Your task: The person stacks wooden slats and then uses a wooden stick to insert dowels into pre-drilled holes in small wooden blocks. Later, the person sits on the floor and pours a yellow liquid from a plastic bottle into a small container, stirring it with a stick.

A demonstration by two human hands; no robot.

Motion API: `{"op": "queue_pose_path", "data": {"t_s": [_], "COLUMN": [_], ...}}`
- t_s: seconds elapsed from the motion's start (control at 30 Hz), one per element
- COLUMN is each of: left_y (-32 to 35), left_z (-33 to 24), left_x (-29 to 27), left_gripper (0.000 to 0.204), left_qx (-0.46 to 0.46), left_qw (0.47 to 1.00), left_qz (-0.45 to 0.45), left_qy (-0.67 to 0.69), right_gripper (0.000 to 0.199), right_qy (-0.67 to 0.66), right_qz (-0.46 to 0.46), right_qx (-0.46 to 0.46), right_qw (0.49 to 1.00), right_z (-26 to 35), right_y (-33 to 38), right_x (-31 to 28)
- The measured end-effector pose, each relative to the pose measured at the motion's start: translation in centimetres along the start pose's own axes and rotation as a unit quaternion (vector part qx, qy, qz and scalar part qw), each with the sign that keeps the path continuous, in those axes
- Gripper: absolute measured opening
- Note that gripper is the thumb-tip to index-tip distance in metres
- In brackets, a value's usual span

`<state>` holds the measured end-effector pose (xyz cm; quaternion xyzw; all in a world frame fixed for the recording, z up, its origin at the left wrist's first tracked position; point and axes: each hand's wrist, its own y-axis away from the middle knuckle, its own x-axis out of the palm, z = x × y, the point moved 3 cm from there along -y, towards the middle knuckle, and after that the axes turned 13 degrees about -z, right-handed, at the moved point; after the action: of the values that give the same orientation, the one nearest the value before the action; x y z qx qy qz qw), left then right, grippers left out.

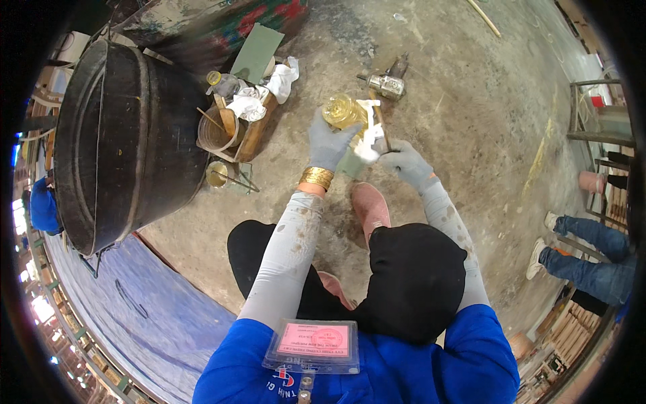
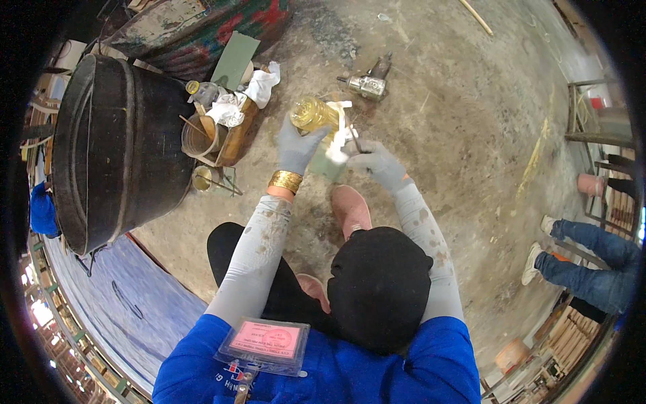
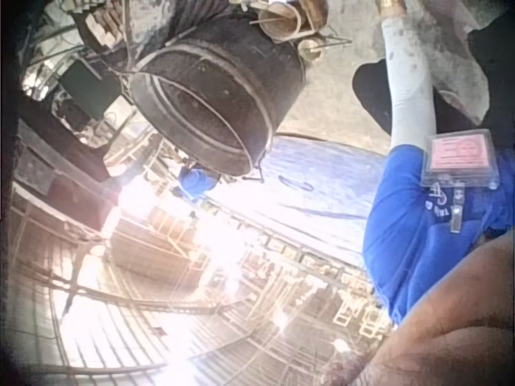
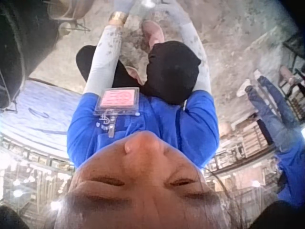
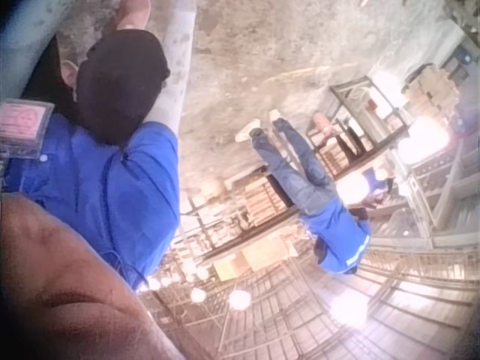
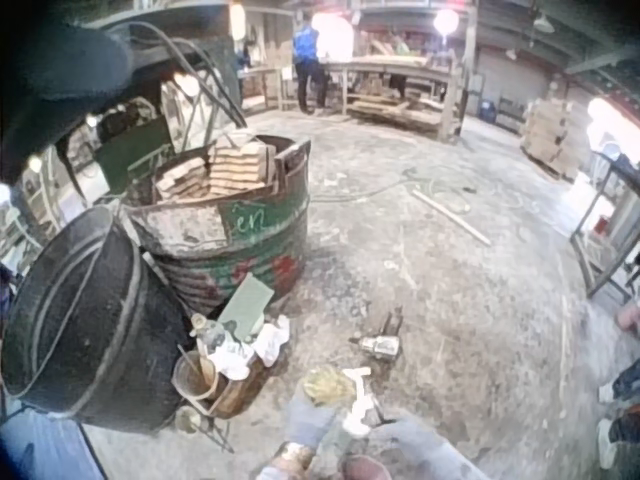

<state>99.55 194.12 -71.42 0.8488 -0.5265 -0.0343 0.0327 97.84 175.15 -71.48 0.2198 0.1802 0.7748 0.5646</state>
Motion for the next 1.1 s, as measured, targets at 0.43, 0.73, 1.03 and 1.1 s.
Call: {"op": "queue_pose_path", "data": {"t_s": [0.43,0.73,1.03,1.1], "left_y": [-0.1,0.7,1.1,1.0], "left_z": [-0.4,-2.0,-1.6,-2.3], "left_x": [-0.1,-0.2,-0.2,-0.2], "left_gripper": [0.061,0.061,0.064,0.066], "left_qx": [0.043,0.057,0.22,0.206], "left_qw": [0.998,0.994,0.959,0.962], "left_qz": [0.045,0.083,0.042,0.026], "left_qy": [0.01,-0.05,-0.173,-0.175], "right_gripper": [0.045,0.035,0.024,0.015], "right_qy": [0.239,0.351,0.235,0.264], "right_qz": [-0.244,-0.074,-0.13,-0.123], "right_qx": [-0.213,-0.07,-0.142,-0.202], "right_qw": [0.915,0.931,0.953,0.935], "right_z": [0.9,3.6,10.0,11.1], "right_y": [-8.0,-11.9,-10.6,-10.3], "right_x": [-2.5,-1.4,2.0,3.1]}}
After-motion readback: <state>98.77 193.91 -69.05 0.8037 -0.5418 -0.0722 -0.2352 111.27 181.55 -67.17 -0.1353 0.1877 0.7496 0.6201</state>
